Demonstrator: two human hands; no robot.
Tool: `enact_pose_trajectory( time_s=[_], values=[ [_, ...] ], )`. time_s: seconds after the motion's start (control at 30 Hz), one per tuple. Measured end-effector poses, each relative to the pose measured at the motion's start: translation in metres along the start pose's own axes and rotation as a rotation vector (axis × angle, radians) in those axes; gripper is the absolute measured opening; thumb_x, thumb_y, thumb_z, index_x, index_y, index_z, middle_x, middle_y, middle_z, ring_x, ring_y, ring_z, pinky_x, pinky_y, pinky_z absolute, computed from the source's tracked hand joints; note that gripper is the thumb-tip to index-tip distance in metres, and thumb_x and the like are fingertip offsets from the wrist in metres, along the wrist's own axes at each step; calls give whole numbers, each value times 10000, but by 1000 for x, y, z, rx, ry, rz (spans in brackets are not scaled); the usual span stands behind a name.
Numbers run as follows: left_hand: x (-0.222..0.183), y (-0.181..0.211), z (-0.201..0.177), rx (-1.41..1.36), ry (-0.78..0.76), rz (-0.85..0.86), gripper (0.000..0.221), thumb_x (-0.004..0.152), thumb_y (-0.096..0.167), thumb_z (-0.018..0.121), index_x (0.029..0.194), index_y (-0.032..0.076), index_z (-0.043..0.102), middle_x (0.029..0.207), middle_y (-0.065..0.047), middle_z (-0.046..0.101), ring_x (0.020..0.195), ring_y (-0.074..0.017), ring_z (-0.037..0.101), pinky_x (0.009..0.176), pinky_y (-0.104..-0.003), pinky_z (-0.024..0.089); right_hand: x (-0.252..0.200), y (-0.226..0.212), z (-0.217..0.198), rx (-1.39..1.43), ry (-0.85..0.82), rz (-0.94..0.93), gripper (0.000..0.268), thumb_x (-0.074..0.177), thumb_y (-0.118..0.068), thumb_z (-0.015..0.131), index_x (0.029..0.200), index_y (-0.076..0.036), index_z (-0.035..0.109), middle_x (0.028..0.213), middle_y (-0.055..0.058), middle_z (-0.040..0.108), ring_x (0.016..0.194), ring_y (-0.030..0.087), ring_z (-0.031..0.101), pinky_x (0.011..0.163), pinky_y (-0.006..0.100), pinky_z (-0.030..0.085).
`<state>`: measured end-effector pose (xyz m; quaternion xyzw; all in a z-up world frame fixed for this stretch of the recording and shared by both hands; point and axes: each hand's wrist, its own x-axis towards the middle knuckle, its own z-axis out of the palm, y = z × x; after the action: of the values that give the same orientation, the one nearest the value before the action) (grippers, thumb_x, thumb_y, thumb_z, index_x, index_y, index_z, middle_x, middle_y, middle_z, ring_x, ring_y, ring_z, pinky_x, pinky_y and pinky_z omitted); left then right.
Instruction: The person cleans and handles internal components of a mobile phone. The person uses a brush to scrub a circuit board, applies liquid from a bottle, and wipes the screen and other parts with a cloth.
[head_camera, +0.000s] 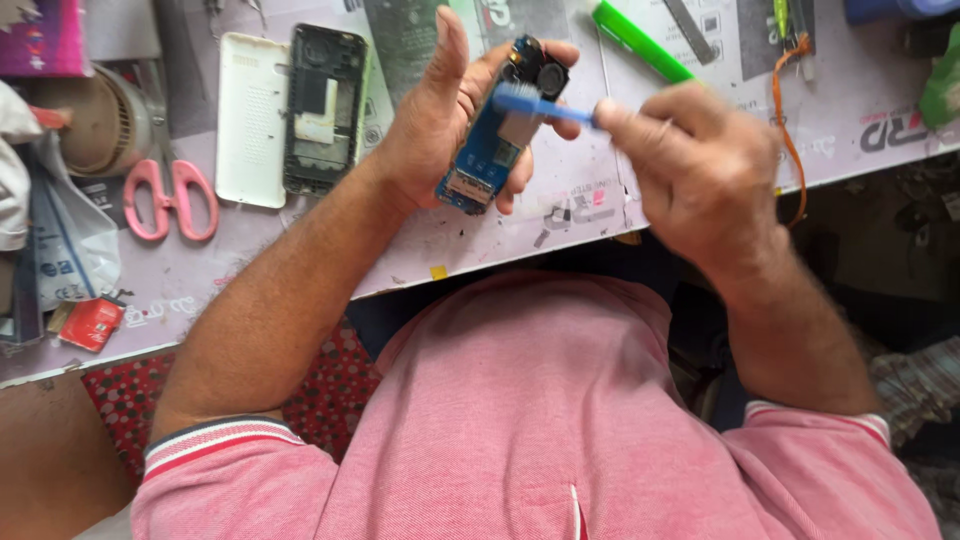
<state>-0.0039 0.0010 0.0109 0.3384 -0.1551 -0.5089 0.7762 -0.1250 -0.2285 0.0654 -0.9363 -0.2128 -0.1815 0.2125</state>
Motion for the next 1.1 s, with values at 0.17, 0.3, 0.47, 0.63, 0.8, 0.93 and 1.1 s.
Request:
enact_pose_trajectory(
  time_s=[0.17,0.3,0.47,0.63,0.8,0.93,1.1],
  values=[
    [1,-3,-2,-26,-12,-3,1086,855,868,330,1591,74,428,1220,-191,621,692,-218,681,566,-369,607,-7,7,9,105,8,16,278,1021,13,751,1273,-102,767,948,94,676,719,188,618,541,319,482],
    [1,4,-1,16,21,8,1091,849,869,329,1582,68,428,1241,-180,627,723,-225,685,590,-390,616,-1,13,13,99,-7,4,279,1004,14,752,1262,-90,776,930,94,677,733,193,638,572,331,505],
    [-1,0,-1,29,31,20,1061,857,857,340,1569,72,406,1209,-178,644,709,-234,694,571,-375,617,5,-2,5,120,-2,50,276,1030,32,734,1281,-81,754,965,89,679,776,184,668,631,307,544],
    [1,-3,-3,156,71,77,972,920,814,400,1561,84,398,1211,-241,646,824,-260,724,636,-413,646,9,-16,-12,52,37,108,249,1008,31,798,1238,-49,748,928,114,659,751,229,659,627,360,523],
    [2,-3,-6,46,179,114,734,997,646,472,1427,51,492,1070,-186,664,802,-237,739,623,-401,657,-12,-21,4,128,-18,133,284,987,27,784,1252,-74,764,950,107,673,741,227,652,621,348,526],
    [4,-8,-10,147,262,222,538,1129,503,515,1190,-29,563,1052,-191,689,859,-279,746,784,-432,688,-26,-20,20,147,19,177,272,1022,33,778,1271,-73,750,985,105,673,791,219,680,621,325,545],
    [8,-8,-10,29,300,229,403,1095,410,501,1144,16,569,1016,-156,688,830,-266,751,717,-418,674,-27,-21,26,211,37,232,300,1019,39,767,1299,-60,725,1000,120,671,778,229,675,656,339,545]
  ],
)
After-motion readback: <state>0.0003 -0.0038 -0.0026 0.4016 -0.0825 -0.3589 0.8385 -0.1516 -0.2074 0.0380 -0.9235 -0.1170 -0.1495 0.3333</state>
